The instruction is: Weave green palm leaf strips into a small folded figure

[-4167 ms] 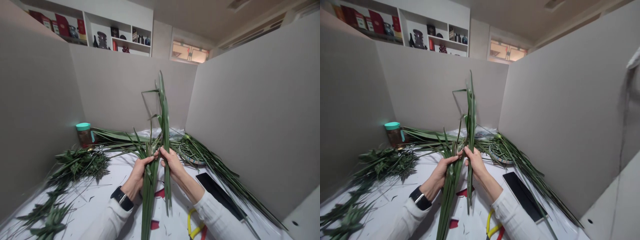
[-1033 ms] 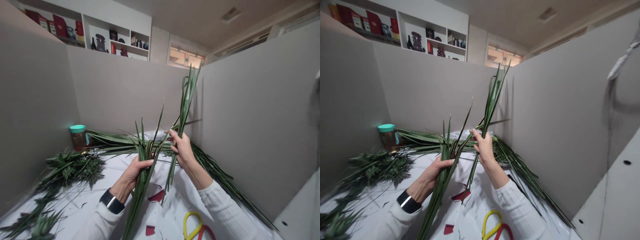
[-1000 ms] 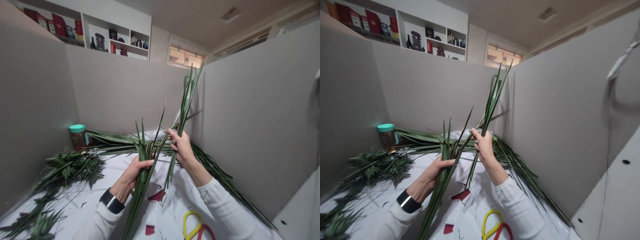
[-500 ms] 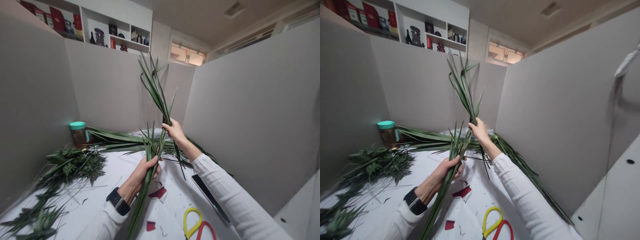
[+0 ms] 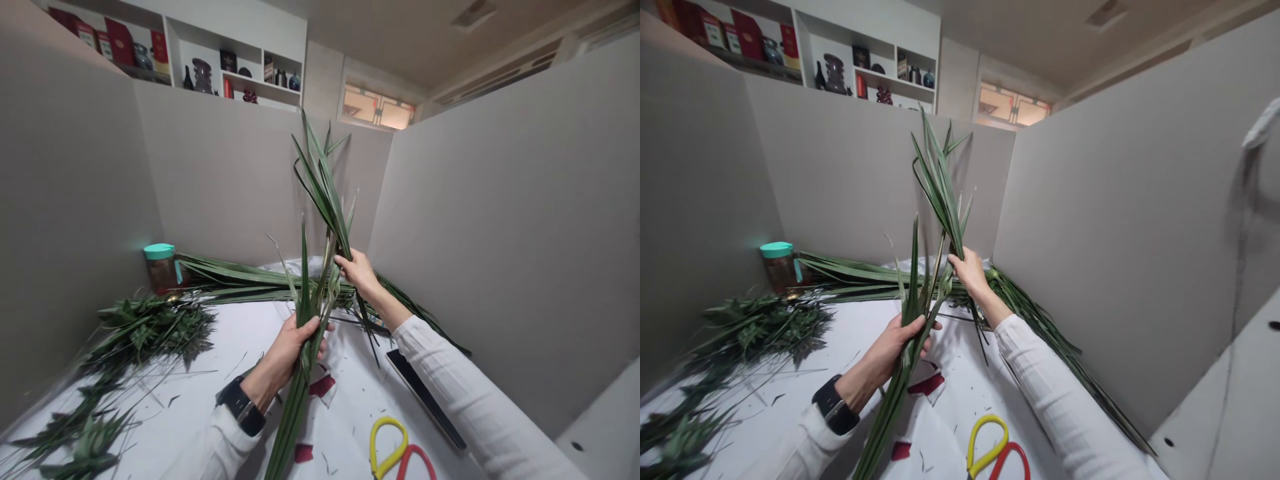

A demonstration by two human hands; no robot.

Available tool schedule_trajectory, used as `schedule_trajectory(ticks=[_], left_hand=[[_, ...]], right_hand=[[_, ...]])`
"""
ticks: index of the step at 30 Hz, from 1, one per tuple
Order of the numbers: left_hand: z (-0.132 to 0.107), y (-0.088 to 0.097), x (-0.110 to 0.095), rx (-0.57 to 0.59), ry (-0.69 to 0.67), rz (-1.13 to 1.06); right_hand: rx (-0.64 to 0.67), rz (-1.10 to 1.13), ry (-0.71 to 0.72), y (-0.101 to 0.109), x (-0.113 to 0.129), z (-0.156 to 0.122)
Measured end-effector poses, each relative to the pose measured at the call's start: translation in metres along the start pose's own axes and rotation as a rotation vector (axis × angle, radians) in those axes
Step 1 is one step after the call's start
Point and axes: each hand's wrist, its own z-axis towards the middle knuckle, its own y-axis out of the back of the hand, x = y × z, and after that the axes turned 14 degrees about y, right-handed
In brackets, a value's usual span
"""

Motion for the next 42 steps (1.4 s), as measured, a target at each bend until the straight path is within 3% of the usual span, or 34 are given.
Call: schedule_trajectory(ticks=[7, 11, 15, 20, 25, 28, 33, 37, 42], left_hand=[[0.009, 0.011, -0.001, 0.077, 0.030, -0.149], [0.010, 0.035, -0.023, 0.106, -0.005, -0.314], [-0.013, 0.053, -0.058, 0.160, -0.137, -0.479], [-0.053, 0.044, -0.086, 0.289, -0.367, -0.623], [-0.074, 0.035, -0.095, 0.414, -0.633, -0.743], [-0.078, 0.036, -0.098, 0.476, -0.714, -0.791], [-0.074, 0.043, -0.099, 0.539, -0.651, -0.883], [-0.066, 0.048, -0.094, 0.475, -0.596, -0.863], [-0.053, 0.050, -0.084, 0.385, -0.515, -0.759]], right_hand=[[0.078, 0.023, -0.042, 0.000, 0.006, -0.005], [0.093, -0.032, -0.054, 0.005, 0.008, -0.005], [0.008, -0.141, -0.034, 0.013, 0.005, -0.001], [-0.043, -0.318, 0.006, 0.011, -0.003, 0.007], [0.063, -0.481, 0.053, -0.012, -0.013, 0.010], [0.154, -0.578, 0.091, -0.031, -0.017, 0.009], [0.342, -0.723, 0.178, -0.066, -0.021, 0.012], [0.469, -0.818, 0.229, -0.091, -0.029, 0.023], [0.520, -0.919, 0.284, -0.106, -0.044, 0.042]])
